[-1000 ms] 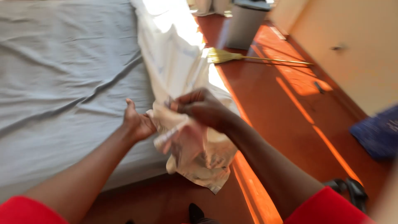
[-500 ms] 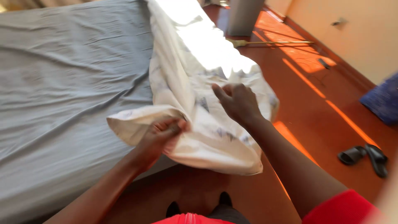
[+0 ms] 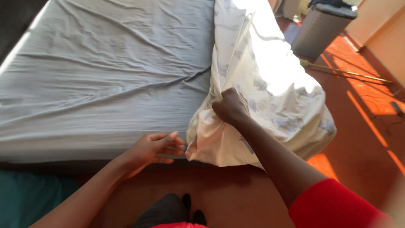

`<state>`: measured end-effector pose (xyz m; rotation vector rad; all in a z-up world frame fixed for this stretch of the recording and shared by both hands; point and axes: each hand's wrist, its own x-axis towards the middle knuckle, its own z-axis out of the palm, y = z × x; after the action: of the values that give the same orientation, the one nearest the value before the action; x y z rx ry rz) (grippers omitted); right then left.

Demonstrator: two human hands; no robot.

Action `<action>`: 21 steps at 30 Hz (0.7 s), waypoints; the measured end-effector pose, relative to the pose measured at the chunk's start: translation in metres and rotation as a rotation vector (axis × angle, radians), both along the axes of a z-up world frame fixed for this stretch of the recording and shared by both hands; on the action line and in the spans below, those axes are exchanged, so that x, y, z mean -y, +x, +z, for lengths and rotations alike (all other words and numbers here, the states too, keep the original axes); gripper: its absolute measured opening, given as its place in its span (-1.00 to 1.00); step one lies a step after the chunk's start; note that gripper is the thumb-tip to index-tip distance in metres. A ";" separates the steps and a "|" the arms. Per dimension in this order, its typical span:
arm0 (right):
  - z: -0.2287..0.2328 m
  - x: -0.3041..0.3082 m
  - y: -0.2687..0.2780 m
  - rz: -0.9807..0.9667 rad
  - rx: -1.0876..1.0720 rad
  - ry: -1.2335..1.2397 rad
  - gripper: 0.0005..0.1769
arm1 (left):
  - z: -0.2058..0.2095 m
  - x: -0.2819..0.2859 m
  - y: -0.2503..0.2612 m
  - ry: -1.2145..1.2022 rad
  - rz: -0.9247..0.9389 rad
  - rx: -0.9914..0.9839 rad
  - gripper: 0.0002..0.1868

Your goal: Making a bed by spreading a sheet and putting pillowcases on pillows.

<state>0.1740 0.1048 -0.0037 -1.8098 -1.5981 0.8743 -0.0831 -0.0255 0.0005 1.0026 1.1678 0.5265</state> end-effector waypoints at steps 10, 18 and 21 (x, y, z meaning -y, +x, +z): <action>-0.011 0.076 0.043 -0.300 0.540 -0.449 -0.51 | -0.130 -0.122 -0.038 -0.144 0.146 -0.154 -0.66; -0.078 0.114 -0.009 -0.369 0.726 -0.174 -0.43 | -0.214 -0.199 -0.004 -0.259 -0.141 -0.044 -0.47; -0.069 0.119 -0.032 -0.336 0.469 -0.122 -0.66 | -0.253 -0.219 0.029 -0.352 -0.201 0.052 -0.49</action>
<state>0.1418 -0.0142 -0.0732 -2.4133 -1.4537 0.4182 -0.0536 0.1939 -0.2529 0.7854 1.0546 0.1762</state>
